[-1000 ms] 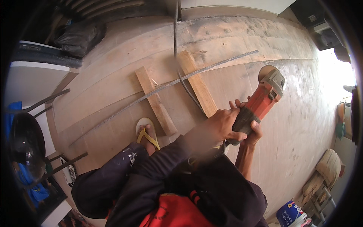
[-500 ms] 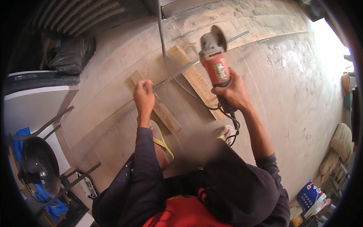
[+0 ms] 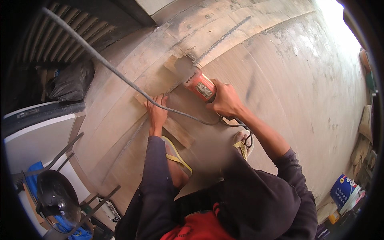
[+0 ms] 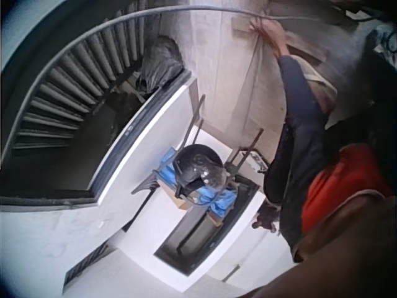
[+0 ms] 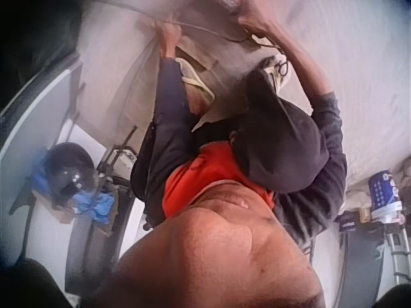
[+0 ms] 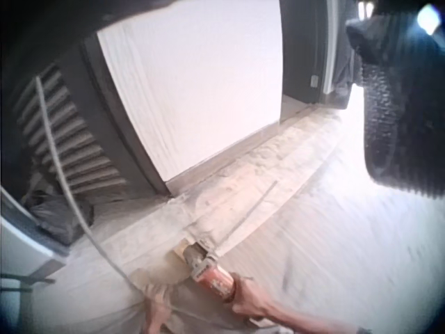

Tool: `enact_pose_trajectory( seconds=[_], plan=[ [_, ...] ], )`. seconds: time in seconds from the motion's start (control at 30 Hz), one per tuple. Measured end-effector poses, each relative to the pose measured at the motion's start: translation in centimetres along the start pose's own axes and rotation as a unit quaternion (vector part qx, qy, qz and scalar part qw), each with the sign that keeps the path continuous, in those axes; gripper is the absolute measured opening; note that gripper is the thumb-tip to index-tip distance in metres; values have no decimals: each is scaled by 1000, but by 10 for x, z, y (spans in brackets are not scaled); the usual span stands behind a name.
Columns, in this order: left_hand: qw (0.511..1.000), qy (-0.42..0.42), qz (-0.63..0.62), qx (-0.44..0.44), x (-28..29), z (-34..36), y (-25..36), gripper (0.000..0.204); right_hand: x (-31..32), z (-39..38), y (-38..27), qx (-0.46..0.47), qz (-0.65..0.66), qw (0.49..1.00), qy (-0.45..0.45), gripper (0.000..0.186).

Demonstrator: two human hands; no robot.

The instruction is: The person uses an angle grinder to cut a metal rod placed on wooden supports. They repeatedly position the rod, cut it, and reposition it for additional cuts, producing sparks during each cut.

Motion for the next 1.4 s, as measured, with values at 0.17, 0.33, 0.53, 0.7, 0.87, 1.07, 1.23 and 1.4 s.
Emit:
enact_pose_trajectory(
  seconds=[0.17, 0.33, 0.53, 0.7, 0.87, 1.07, 1.23, 1.4],
  plan=[
    [1000, -5, 1, 13, -16, -2, -3, 16, -1, -1, 2, 10, 11, 1000, 12, 61],
    [998, -61, -35, 4, -9, 4, -1, 22, -10, 3, 13, 50, 19, 998, 24, 47],
    [999, -42, 26, 13, -11, 4, -2, 22, -8, 3, 9, 13, 26, 999, 18, 45],
    [999, -39, -2, 15, -10, 4, 1, 24, -9, 4, 12, 19, 33, 999, 11, 47],
    [999, -28, -18, 3, -8, 3, 3, 17, -13, 6, 17, 9, 23, 1000, 5, 50],
    [999, -34, -9, 7, -7, 2, 2, 14, -15, 7, 18, -15, 12, 1000, 4, 50],
    [1000, -26, 10, 10, -9, 4, 3, 19, -14, 7, 18, -4, 0, 1000, 10, 49],
    [999, -32, 7, 11, -6, 6, 5, 21, -13, 8, 16, -12, 3, 1000, 7, 46]
  ],
)
Point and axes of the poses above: each hand's wrist, its own z-axis towards the middle knuckle, its own x-axis out of the back of the hand, y = z × x, the point moved 6 cm from there along z, towards the middle knuckle, and after that the axes turned 12 degrees about z, right-handed, at the moved point
